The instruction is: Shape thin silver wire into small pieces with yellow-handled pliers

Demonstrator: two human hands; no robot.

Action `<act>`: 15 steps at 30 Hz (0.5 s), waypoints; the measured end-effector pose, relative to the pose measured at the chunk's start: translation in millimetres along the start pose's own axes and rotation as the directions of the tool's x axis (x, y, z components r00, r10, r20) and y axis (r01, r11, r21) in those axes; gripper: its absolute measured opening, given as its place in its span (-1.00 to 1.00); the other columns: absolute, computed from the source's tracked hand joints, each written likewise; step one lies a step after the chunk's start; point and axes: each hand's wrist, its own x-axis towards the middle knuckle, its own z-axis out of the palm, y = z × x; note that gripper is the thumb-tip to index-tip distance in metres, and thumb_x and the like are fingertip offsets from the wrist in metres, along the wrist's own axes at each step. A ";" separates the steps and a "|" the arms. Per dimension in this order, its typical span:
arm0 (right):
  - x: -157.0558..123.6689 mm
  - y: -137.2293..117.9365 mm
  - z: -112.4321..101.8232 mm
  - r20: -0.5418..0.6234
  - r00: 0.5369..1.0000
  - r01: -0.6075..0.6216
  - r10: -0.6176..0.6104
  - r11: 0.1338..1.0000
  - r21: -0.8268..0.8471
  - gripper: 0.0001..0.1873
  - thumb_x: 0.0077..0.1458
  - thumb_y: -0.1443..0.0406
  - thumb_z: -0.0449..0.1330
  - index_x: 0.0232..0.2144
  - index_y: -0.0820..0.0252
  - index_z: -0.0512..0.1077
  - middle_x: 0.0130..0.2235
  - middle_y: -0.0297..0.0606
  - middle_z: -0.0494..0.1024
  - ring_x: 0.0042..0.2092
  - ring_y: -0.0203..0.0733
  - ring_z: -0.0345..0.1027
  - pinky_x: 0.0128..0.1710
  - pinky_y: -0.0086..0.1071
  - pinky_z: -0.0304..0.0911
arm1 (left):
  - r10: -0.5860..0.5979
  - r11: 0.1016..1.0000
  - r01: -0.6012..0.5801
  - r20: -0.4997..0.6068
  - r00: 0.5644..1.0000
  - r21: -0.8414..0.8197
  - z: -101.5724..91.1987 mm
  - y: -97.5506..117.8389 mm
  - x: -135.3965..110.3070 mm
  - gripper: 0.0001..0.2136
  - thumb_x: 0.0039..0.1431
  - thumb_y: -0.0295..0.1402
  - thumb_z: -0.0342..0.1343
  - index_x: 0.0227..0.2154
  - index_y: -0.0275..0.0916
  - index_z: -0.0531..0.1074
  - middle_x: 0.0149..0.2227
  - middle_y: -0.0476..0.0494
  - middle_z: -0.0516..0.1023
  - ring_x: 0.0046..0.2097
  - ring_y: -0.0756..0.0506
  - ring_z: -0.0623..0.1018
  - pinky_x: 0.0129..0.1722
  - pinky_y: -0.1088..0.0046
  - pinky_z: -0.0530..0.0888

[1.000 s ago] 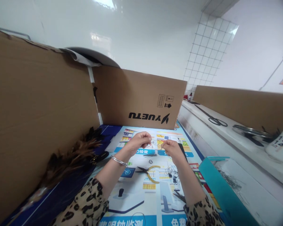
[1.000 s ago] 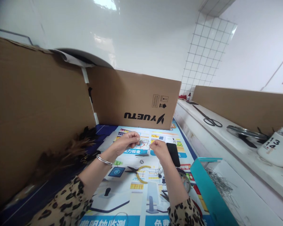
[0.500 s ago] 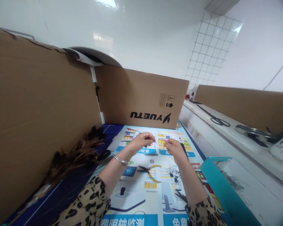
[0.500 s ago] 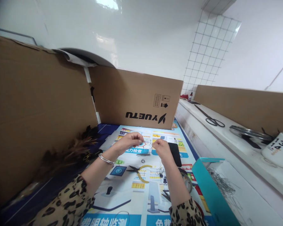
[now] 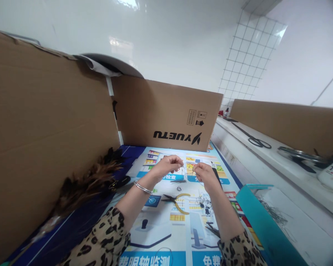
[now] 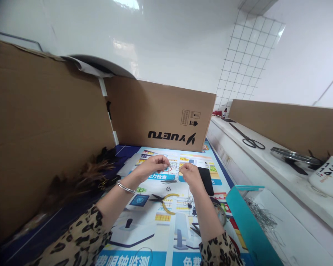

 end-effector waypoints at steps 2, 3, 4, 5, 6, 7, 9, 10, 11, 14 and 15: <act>-1.8 -2.7 1.2 0.007 1.000 -0.003 0.003 1.000 0.013 -0.85 -0.20 0.24 0.12 -0.59 0.22 0.27 -0.73 -0.52 0.09 -0.67 -0.48 -0.10 -0.68 -0.53 -0.22 | 0.004 1.000 -0.004 -0.001 1.000 -0.007 0.3 0.0 -0.3 -0.87 -0.12 -0.41 0.11 -0.44 -0.31 0.41 -0.56 -0.02 0.38 -0.55 0.08 0.32 -0.57 0.59 0.20; -2.9 -4.4 1.8 0.012 1.000 -0.004 0.003 1.000 0.022 -0.86 -0.20 0.25 0.12 -0.60 0.22 0.27 -0.73 -0.52 0.09 -0.67 -0.48 -0.10 -0.68 -0.53 -0.23 | 0.006 1.000 -0.006 -0.009 1.000 -0.013 0.4 -0.3 -0.3 -0.87 -0.11 -0.40 0.11 -0.44 -0.31 0.41 -0.56 -0.02 0.38 -0.55 0.08 0.32 -0.57 0.58 0.20; -4.1 -6.1 2.5 0.016 1.000 -0.004 0.004 1.000 0.030 -0.87 -0.20 0.25 0.11 -0.60 0.22 0.27 -0.73 -0.52 0.10 -0.67 -0.48 -0.10 -0.68 -0.53 -0.23 | 0.007 1.000 -0.008 -0.019 1.000 -0.019 0.6 -0.7 -0.1 -0.86 -0.11 -0.38 0.12 -0.43 -0.30 0.41 -0.56 -0.01 0.38 -0.55 0.08 0.32 -0.57 0.58 0.21; -5.2 -7.7 3.1 0.020 1.000 -0.006 0.005 0.999 0.037 -0.87 -0.20 0.26 0.11 -0.60 0.22 0.27 -0.73 -0.51 0.10 -0.68 -0.48 -0.10 -0.68 -0.53 -0.23 | 0.009 1.000 -0.010 -0.031 0.999 -0.025 0.9 -1.2 0.2 -0.86 -0.10 -0.37 0.12 -0.42 -0.30 0.41 -0.56 -0.01 0.37 -0.55 0.08 0.33 -0.57 0.58 0.21; -6.1 -9.1 3.6 0.025 1.000 -0.008 0.007 0.999 0.042 -0.87 -0.21 0.26 0.11 -0.60 0.22 0.27 -0.73 -0.51 0.11 -0.67 -0.49 -0.10 -0.67 -0.53 -0.23 | 0.011 1.000 -0.013 -0.042 0.999 -0.029 1.2 -1.8 0.5 -0.85 -0.10 -0.36 0.12 -0.42 -0.30 0.40 -0.55 -0.01 0.37 -0.54 0.08 0.33 -0.57 0.58 0.21; -6.9 -10.2 4.1 0.031 0.999 -0.012 0.011 0.999 0.043 -0.88 -0.21 0.27 0.11 -0.60 0.22 0.27 -0.73 -0.51 0.10 -0.67 -0.49 -0.10 -0.67 -0.53 -0.24 | 0.014 0.999 -0.016 -0.052 0.999 -0.031 1.6 -2.4 0.7 -0.84 -0.09 -0.35 0.12 -0.41 -0.29 0.40 -0.55 -0.01 0.37 -0.54 0.08 0.33 -0.57 0.59 0.21; -7.9 -11.7 4.7 0.046 0.999 -0.022 0.020 0.999 0.040 -0.87 -0.21 0.26 0.12 -0.60 0.22 0.27 -0.74 -0.52 0.10 -0.67 -0.48 -0.10 -0.67 -0.53 -0.24 | 0.021 1.000 -0.022 -0.055 0.998 -0.022 2.2 -3.2 0.9 -0.84 -0.08 -0.34 0.11 -0.40 -0.29 0.40 -0.54 -0.01 0.37 -0.53 0.07 0.34 -0.57 0.59 0.22; -8.2 -12.1 5.0 0.054 0.998 -0.026 0.024 0.999 0.038 -0.87 -0.21 0.26 0.12 -0.60 0.22 0.27 -0.74 -0.51 0.10 -0.67 -0.48 -0.10 -0.67 -0.53 -0.24 | 0.023 1.000 -0.024 -0.047 0.999 -0.014 2.4 -3.5 0.9 -0.84 -0.07 -0.33 0.11 -0.40 -0.29 0.40 -0.54 -0.01 0.37 -0.52 0.07 0.34 -0.56 0.59 0.23; -8.4 -12.4 5.1 0.062 0.998 -0.028 0.026 0.999 0.036 -0.88 -0.21 0.27 0.12 -0.60 0.22 0.27 -0.74 -0.51 0.10 -0.67 -0.48 -0.10 -0.67 -0.53 -0.24 | 0.025 1.000 -0.025 -0.036 0.999 -0.004 2.5 -3.6 0.7 -0.84 -0.06 -0.33 0.11 -0.40 -0.29 0.40 -0.54 -0.01 0.37 -0.52 0.07 0.34 -0.56 0.58 0.23; -8.7 -12.7 5.7 0.073 0.997 -0.023 0.020 0.999 0.038 -0.89 -0.21 0.28 0.12 -0.60 0.22 0.27 -0.74 -0.51 0.11 -0.67 -0.48 -0.10 -0.67 -0.53 -0.24 | 0.026 0.999 -0.025 -0.003 1.000 0.020 2.2 -3.9 0.3 -0.86 -0.04 -0.34 0.09 -0.40 -0.29 0.40 -0.55 -0.02 0.37 -0.52 0.07 0.33 -0.55 0.58 0.23; -8.7 -12.6 6.0 0.075 0.997 -0.023 0.020 0.999 0.038 -0.90 -0.21 0.29 0.11 -0.60 0.22 0.27 -0.74 -0.51 0.11 -0.67 -0.48 -0.10 -0.66 -0.53 -0.25 | 0.025 0.999 -0.025 0.003 1.000 0.025 1.9 -4.1 0.3 -0.86 -0.04 -0.34 0.09 -0.41 -0.29 0.40 -0.55 -0.02 0.37 -0.52 0.07 0.33 -0.55 0.58 0.23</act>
